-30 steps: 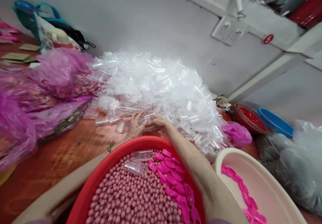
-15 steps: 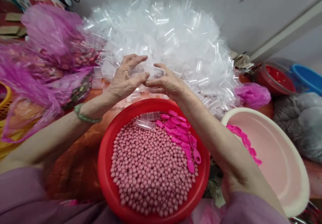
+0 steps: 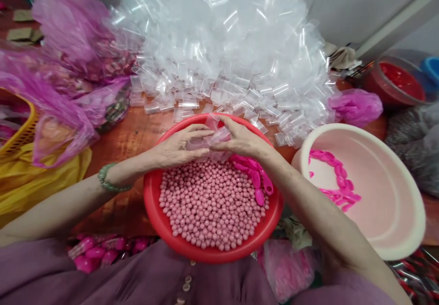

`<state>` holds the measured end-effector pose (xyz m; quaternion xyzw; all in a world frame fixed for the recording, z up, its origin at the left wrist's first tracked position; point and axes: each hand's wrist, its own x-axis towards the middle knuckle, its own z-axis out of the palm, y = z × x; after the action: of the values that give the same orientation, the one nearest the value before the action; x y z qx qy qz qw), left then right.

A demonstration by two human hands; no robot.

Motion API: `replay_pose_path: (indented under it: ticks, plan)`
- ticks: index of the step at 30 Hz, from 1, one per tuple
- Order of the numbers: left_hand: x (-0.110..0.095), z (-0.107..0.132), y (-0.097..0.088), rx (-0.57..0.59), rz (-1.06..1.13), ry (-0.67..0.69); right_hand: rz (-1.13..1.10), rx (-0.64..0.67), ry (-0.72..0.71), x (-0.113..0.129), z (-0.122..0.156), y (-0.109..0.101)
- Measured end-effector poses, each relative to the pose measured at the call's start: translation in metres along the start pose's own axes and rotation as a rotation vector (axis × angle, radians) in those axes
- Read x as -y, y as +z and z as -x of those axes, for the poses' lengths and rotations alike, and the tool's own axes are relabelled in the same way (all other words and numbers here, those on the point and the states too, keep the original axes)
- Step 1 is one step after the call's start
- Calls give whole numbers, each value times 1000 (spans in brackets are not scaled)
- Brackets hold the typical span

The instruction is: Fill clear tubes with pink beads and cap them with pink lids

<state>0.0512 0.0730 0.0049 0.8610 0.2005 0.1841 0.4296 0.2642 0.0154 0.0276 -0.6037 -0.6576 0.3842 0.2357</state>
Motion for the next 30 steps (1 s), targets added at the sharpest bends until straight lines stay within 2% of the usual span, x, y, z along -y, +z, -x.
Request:
replay_pose_path:
  ticks: [4, 8, 11, 14, 17, 19, 21, 23, 25, 27, 30]
  plan:
    - [1, 2, -7, 73, -147, 27, 372, 20, -70, 3, -6, -2]
    - [-1, 6, -9, 163, -199, 110, 675, 17, -9, 10, -1, -4]
    - [4, 6, -4, 210, -164, 127, 731, 49, 32, 10, 2, -7]
    - [5, 5, -2, 227, -98, 82, 773, 60, 80, 14, 5, -6]
    - [-2, 10, -4, 169, -95, 31, 838, -35, 115, 26, 12, 0]
    - [-10, 17, -4, 70, -131, 14, 804, -152, 71, 35, 19, 5]
    - [-19, 25, -2, -59, -111, 9, 610, -209, -42, 42, 28, 12]
    - [-28, 33, 2, -166, 3, -17, 306, -157, -189, 46, 37, 19]
    - [-36, 41, 10, -216, 176, -60, 72, -91, -319, 47, 44, 29]
    - [-43, 48, 20, -235, 361, -105, 11, -116, -431, 48, 50, 41]
    - [-51, 57, 34, -279, 541, -172, 112, -262, -561, 51, 59, 63]
